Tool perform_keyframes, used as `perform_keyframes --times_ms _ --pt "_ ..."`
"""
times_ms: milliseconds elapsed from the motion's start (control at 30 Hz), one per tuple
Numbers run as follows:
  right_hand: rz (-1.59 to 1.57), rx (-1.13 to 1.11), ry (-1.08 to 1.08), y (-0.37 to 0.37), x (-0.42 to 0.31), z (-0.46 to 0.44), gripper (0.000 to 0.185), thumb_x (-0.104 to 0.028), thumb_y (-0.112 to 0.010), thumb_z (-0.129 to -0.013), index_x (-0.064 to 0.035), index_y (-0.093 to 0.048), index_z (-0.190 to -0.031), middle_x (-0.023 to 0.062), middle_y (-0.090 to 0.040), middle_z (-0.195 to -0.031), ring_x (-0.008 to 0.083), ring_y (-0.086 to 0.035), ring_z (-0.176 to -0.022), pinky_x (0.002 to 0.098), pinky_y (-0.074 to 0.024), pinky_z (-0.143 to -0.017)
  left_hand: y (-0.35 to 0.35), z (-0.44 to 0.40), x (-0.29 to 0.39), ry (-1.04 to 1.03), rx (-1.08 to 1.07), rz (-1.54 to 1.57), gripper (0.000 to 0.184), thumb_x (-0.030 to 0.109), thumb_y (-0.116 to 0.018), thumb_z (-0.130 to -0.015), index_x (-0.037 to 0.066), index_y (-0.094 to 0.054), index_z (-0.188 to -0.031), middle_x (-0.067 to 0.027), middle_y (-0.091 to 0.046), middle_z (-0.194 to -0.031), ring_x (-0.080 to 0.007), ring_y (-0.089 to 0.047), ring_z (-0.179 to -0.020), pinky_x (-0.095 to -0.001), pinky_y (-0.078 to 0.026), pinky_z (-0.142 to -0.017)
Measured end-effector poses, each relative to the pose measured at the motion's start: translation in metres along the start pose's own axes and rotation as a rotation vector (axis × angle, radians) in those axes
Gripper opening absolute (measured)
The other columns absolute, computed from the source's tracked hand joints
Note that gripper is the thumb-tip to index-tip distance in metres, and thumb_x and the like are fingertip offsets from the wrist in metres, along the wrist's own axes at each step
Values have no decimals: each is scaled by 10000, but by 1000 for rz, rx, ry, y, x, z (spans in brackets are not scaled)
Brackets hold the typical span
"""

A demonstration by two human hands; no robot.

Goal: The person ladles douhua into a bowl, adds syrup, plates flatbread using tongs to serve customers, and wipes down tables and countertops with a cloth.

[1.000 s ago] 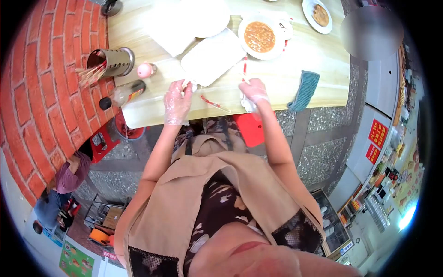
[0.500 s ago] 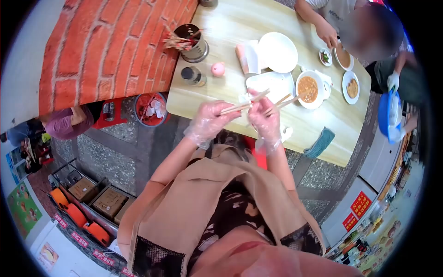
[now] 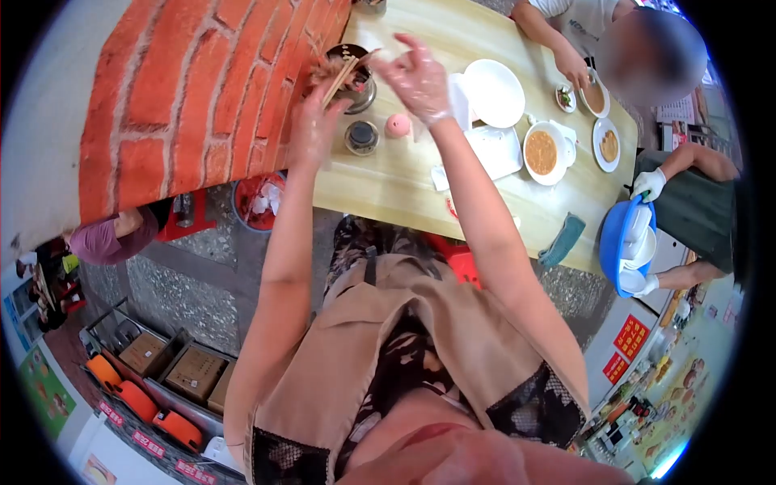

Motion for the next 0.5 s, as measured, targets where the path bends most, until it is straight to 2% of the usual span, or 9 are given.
perform_keyframes --times_ms 67,100,133,200,333,367,400,467,500 --pt "-87 130 -263 30 25 21 296 -263 -673 -770 -41 -600 -952 131 -641 -724 255 -633 -641 339 -495 -587 -11 -13 -8 128 -82 7 288 186 -646 -797 69 -615 -1058 -192 -634 -879 -341 -606 -766 -368 -477 -694" --pt "144 103 -187 34 40 32 268 -265 -675 -767 -45 -608 -904 115 -644 -697 241 -635 -610 337 -495 -569 -19 -20 -13 237 -138 4 263 176 -651 -784 83 -630 -1029 -210 -619 -874 -366 -592 -774 -381 -477 -698" --pt "175 -3 -199 24 70 48 296 -281 -682 -748 -50 -624 -925 129 -641 -693 255 -638 -668 343 -496 -601 -27 -28 -16 234 -150 8 263 176 -651 -784 83 -630 -1029 -210 -619 -874 -366 -592 -774 -381 -477 -698" --pt "288 -174 -202 2 105 82 340 -294 -688 -722 -94 -634 -991 162 -637 -829 278 -636 -753 369 -505 -670 -39 -45 -20 211 -126 -6 224 178 -652 -780 72 -646 -978 -218 -616 -851 -355 -604 -786 -398 -471 -694" --pt "414 -148 -209 -39 124 92 395 -283 -658 -716 -179 -622 -1095 152 -599 -827 298 -617 -714 383 -512 -709 -60 -85 -23 131 -173 -135 292 259 -635 -792 96 -628 -1034 -227 -611 -850 -375 -595 -801 -407 -476 -710" --pt "402 -161 -243 -50 131 88 393 -261 -638 -724 -178 -612 -1107 172 -588 -876 311 -615 -738 387 -510 -709 -61 -90 -15 62 -176 -181 387 283 -623 -796 109 -580 -1139 -198 -628 -941 -325 -613 -829 -391 -479 -713" --pt "392 -175 -274 -55 134 84 392 -238 -618 -731 -177 -602 -1118 192 -577 -925 323 -612 -763 391 -509 -709 -58 -85 -5 56 -186 -190 387 283 -623 -796 109 -580 -1139 -198 -628 -941 -325 -613 -829 -391 -479 -713" --pt "355 -188 -278 -58 143 77 399 -205 -629 -733 -164 -574 -1126 210 -543 -1009 351 -601 -834 405 -510 -731 -29 -53 10 151 79 130 421 199 -575 -825 56 -517 -1216 -117 -654 -941 -218 -608 -819 -334 -465 -727" --pt "326 -131 -200 -60 152 70 426 -185 -624 -735 -162 -546 -1154 228 -531 -1023 363 -596 -845 410 -510 -729 -17 -25 15 252 123 296 457 195 -609 -814 51 -500 -1234 -107 -619 -1043 -193 -589 -881 -324 -469 -730"
Point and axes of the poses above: each hand's wrist, its own z-axis away from the middle knuckle, its own y-axis out of the back of the hand, x = y × z, the point moved 5 cm from there along -z, towards the middle knuckle
